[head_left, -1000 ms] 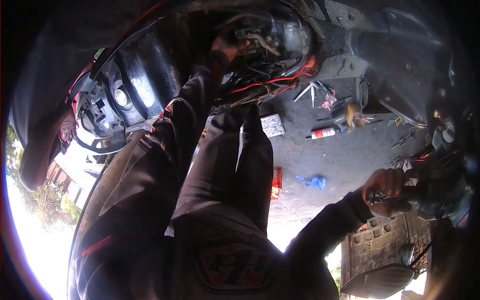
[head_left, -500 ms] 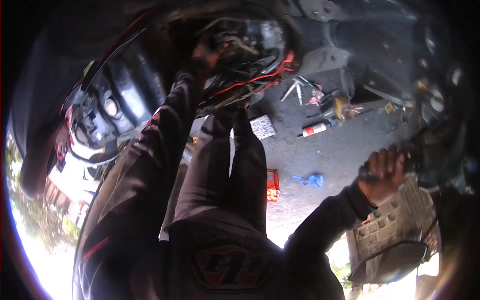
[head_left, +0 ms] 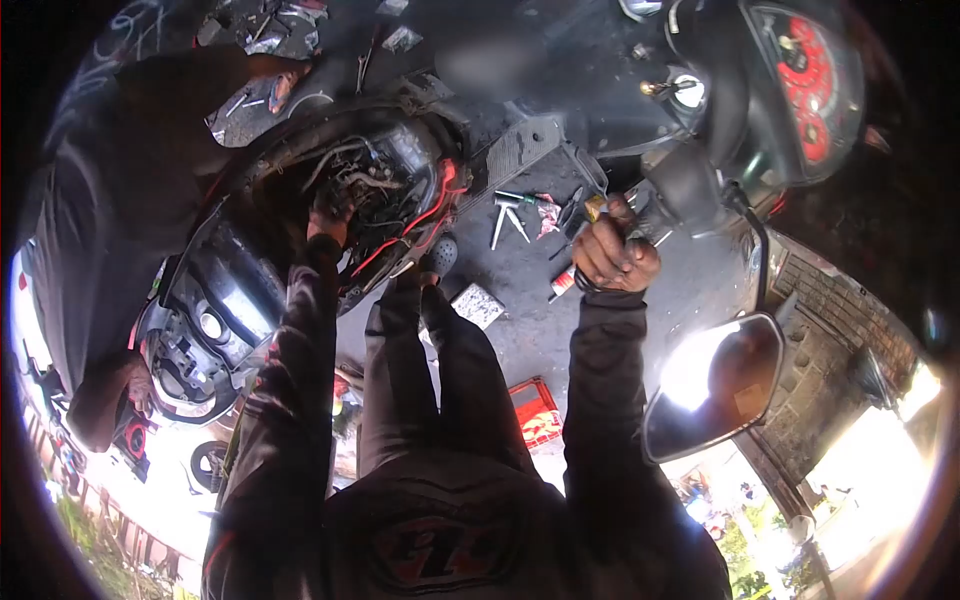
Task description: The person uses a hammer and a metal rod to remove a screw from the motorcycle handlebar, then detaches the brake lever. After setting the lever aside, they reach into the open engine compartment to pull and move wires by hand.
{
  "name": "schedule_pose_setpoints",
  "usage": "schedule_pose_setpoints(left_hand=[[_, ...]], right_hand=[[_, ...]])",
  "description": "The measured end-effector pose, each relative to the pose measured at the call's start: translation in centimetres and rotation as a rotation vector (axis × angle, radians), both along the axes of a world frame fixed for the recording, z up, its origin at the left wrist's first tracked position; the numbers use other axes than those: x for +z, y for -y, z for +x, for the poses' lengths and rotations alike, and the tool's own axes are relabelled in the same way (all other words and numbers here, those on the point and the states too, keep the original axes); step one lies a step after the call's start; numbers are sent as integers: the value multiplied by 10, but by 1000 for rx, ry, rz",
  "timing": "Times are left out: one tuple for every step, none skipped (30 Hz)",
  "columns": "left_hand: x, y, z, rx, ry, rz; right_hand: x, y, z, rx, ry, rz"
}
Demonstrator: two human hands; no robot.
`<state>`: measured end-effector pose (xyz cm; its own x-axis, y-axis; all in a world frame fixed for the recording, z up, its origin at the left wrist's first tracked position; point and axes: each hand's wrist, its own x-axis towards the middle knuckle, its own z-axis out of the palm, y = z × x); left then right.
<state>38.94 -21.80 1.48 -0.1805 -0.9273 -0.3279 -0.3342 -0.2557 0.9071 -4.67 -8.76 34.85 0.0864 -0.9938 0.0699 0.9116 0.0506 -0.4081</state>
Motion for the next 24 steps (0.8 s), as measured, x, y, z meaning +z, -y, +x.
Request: schedule_pose_setpoints(left_hand=[[29,-6,-9,-4,-58,36],[76,-11,-27,-71,97,70],[97,-18,-32,-102,176,79],[117,-25,-36,-136,255,88],[118,-34,-35,-113,193,100],[118,-47,-32,-128,200,56],[118,-60,-30,-143,207,12],[123,-73,-25,-194,283,-91],[143,-83,-25,-265,263,-235],[160,-90,-22,-307,273,-313],[177,-95,-18,-337,290,-338],[190,-100,-11,-363,312,-355],[205,-104,-5,-384,338,-356],[223,-106,0,-404,369,-331],[265,-104,-6,-441,422,-232],[247,-115,18,-425,500,-143],[230,-128,40,-441,583,-221],[198,-142,68,-453,528,-172],[183,-150,89,-466,474,-117],[233,-145,82,-526,572,56],[289,-143,71,-581,666,239],[289,-151,85,-551,565,267],[290,-158,98,-540,573,277],[290,-163,109,-501,596,374]], right_hand=[[1,2,1,19,44,10],[3,3,3,38,90,19],[2,1,5,33,92,4],[4,-3,7,-40,67,100],[7,-7,10,-114,43,197],[14,-8,12,-168,3,266],[17,-9,13,-176,4,248],[18,-11,14,-219,-95,324],[23,-10,15,-264,-194,397],[34,-8,19,-302,-252,479],[35,-8,21,-344,-278,590],[42,-7,24,-391,-384,651],[51,-6,28,-440,-490,710],[58,-4,34,-514,-561,746],[57,-6,35,-536,-612,789],[51,-4,41,-644,-665,763],[44,-3,48,-751,-715,741],[41,-1,48,-719,-805,824],[39,1,47,-722,-792,813],[34,2,45,-731,-845,854],[28,3,43,-734,-900,900],[23,6,40,-734,-960,943],[18,8,39,-726,-1023,987],[16,8,41,-714,-1090,1028]])
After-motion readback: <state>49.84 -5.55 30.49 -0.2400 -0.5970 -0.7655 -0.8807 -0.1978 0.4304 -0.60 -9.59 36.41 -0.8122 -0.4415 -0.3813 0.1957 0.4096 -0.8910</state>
